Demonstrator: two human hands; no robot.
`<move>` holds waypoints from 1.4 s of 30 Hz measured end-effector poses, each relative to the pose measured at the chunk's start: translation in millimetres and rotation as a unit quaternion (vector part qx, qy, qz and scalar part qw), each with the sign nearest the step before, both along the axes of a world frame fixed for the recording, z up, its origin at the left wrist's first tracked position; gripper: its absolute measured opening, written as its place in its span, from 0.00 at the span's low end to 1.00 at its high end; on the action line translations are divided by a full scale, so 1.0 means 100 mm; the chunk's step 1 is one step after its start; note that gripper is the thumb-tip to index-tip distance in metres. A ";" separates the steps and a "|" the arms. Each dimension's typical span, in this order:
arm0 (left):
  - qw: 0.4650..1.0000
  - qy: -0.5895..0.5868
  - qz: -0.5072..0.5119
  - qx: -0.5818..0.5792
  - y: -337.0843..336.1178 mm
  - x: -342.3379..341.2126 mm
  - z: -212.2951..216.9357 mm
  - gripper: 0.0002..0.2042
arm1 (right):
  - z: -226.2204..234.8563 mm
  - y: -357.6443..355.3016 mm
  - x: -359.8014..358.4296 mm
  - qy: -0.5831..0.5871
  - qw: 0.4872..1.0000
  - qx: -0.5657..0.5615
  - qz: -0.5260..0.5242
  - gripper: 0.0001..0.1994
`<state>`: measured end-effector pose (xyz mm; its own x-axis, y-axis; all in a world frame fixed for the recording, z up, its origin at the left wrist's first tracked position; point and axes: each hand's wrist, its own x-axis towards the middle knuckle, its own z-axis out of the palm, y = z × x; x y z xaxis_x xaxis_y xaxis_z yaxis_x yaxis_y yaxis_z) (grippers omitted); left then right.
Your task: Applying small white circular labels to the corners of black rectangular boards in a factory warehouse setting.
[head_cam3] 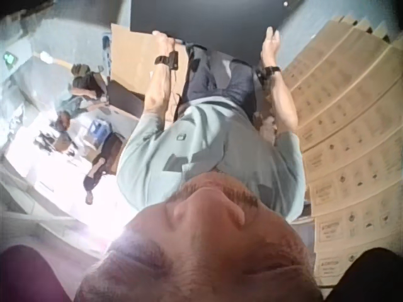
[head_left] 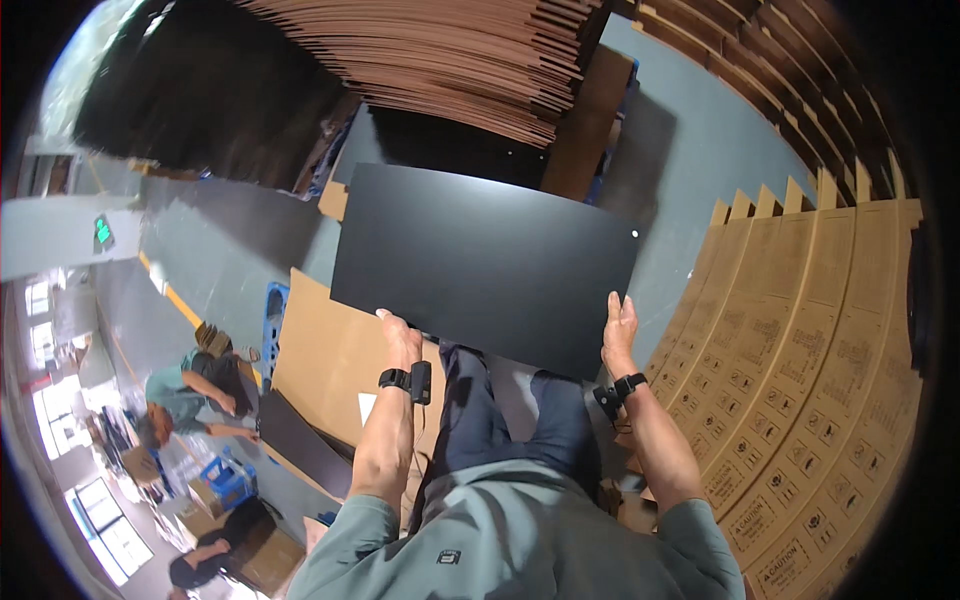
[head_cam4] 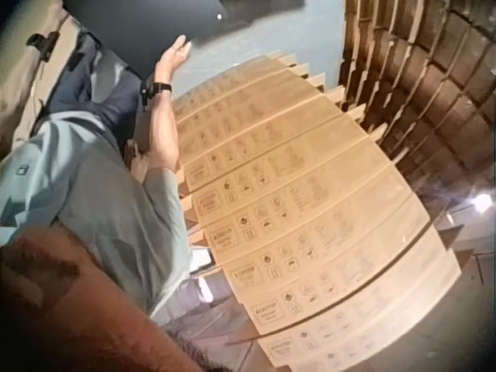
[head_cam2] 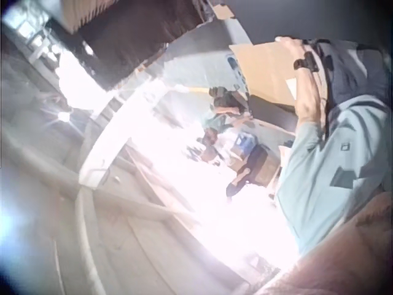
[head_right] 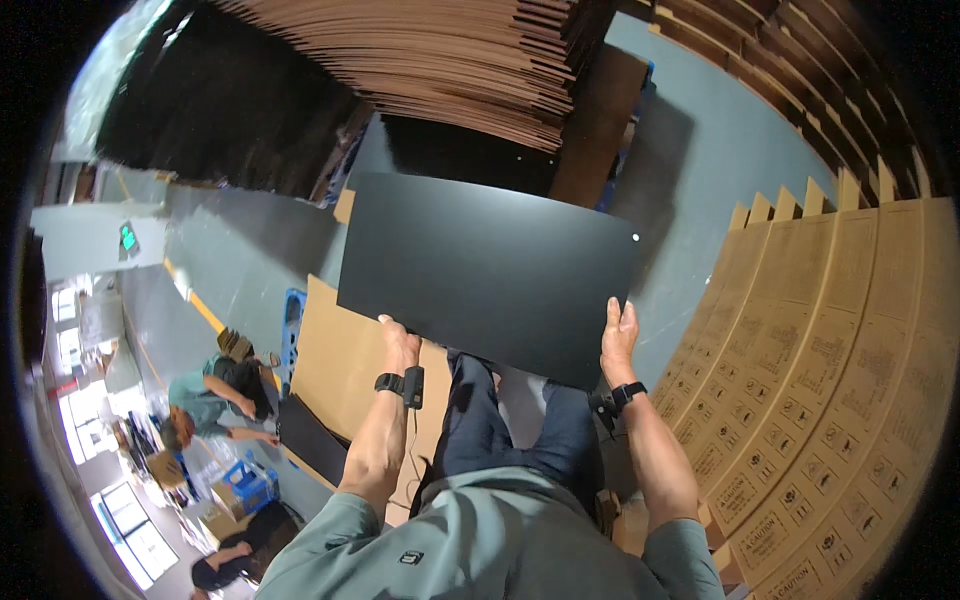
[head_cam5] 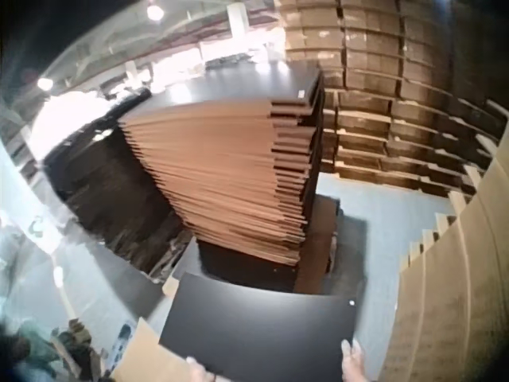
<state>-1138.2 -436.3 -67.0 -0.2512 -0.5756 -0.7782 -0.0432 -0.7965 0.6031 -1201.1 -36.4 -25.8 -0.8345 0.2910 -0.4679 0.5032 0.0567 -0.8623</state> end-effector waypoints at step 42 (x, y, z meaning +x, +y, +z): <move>0.952 -0.223 -0.197 -0.074 -2.14 -2.73 -3.06 0.21 | -3.37 -1.87 -2.21 -0.030 0.986 0.159 -0.037 0.21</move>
